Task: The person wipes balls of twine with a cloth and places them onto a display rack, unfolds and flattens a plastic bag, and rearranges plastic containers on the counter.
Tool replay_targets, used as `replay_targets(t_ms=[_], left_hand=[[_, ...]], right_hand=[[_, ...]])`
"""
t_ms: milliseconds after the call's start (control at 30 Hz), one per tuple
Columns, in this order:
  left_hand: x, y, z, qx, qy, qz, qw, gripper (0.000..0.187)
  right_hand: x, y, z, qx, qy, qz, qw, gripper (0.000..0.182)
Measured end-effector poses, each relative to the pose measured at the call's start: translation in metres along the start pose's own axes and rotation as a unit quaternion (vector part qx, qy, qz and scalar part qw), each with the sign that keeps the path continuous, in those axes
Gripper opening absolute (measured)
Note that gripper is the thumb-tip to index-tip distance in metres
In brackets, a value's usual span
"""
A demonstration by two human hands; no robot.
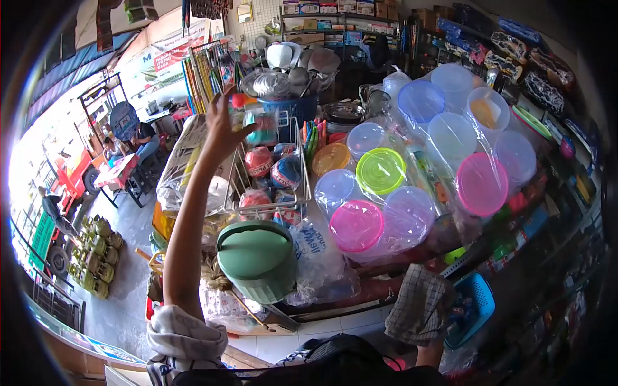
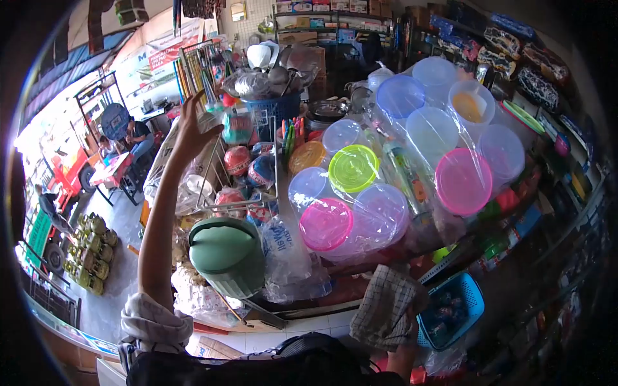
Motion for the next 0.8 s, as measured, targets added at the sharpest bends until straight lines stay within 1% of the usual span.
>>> replay_targets(t_ms=[67,133,200,267,333,400,433,467,500,533,600,633,700,733,767,800], left_hand=[[-0.007,-0.010,-0.011,-0.004,-0.033,-0.015,0.999,0.054],[0.013,-0.013,-0.026,-0.042,-0.021,-0.021,0.999,0.038],[0.051,-0.012,-0.045,-0.058,-0.049,-0.019,0.997,0.027],[0.107,-0.007,-0.063,-0.075,-0.078,0.012,0.994,0.028],[0.166,0.012,-0.109,-0.016,-0.013,0.025,0.999,0.027],[0.212,0.053,-0.136,-0.100,-0.017,-0.027,0.995,0.023],[0.231,0.082,-0.147,-0.152,-0.010,-0.106,0.983,0.023],[0.250,0.116,-0.156,-0.207,-0.003,-0.190,0.960,0.024],[0.263,0.155,-0.167,-0.273,-0.046,-0.279,0.919,0.023],[0.278,0.196,-0.183,-0.343,-0.091,-0.362,0.862,0.023],[0.308,0.276,-0.224,-0.447,-0.214,-0.444,0.746,0.020],[0.328,0.312,-0.239,-0.479,-0.210,-0.460,0.718,0.020],[0.368,0.387,-0.269,-0.513,-0.117,-0.438,0.729,0.019],[0.379,0.428,-0.302,-0.545,-0.110,-0.454,0.696,0.018],[0.394,0.463,-0.324,-0.542,-0.150,-0.475,0.677,0.017],[0.400,0.502,-0.368,-0.549,-0.226,-0.500,0.631,0.015]], right_hand=[[0.005,-0.023,-0.003,0.019,0.001,0.018,1.000,0.045],[0.008,-0.049,-0.008,0.041,0.001,0.032,0.999,0.046],[0.009,-0.075,-0.012,0.063,-0.007,0.040,0.997,0.046],[0.007,-0.103,-0.020,0.087,-0.023,0.047,0.995,0.046],[-0.002,-0.138,-0.028,0.111,-0.046,0.055,0.991,0.046],[-0.011,-0.173,-0.041,0.131,-0.079,0.056,0.987,0.046],[-0.015,-0.191,-0.050,0.142,-0.098,0.055,0.983,0.046],[-0.021,-0.210,-0.059,0.153,-0.120,0.053,0.979,0.046],[-0.030,-0.229,-0.069,0.164,-0.142,0.053,0.975,0.046],[-0.036,-0.250,-0.078,0.181,-0.160,0.055,0.969,0.046],[-0.054,-0.290,-0.094,0.225,-0.175,0.072,0.956,0.046],[-0.063,-0.309,-0.103,0.253,-0.175,0.089,0.947,0.046],[-0.076,-0.343,-0.136,0.347,-0.174,0.073,0.919,0.047],[-0.081,-0.360,-0.154,0.397,-0.167,0.055,0.901,0.047],[-0.079,-0.378,-0.173,0.441,-0.141,0.021,0.886,0.049],[-0.077,-0.395,-0.192,0.484,-0.110,-0.013,0.868,0.051]])
Point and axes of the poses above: each hand's wrist, its own z-axis towards the middle knuckle, its own y-axis out of the palm, x = y × z, the point moved 6 cm from there along z, towards the middle knuckle, and after that the axes turned 15 degrees about -z, right-handed, at the moved point
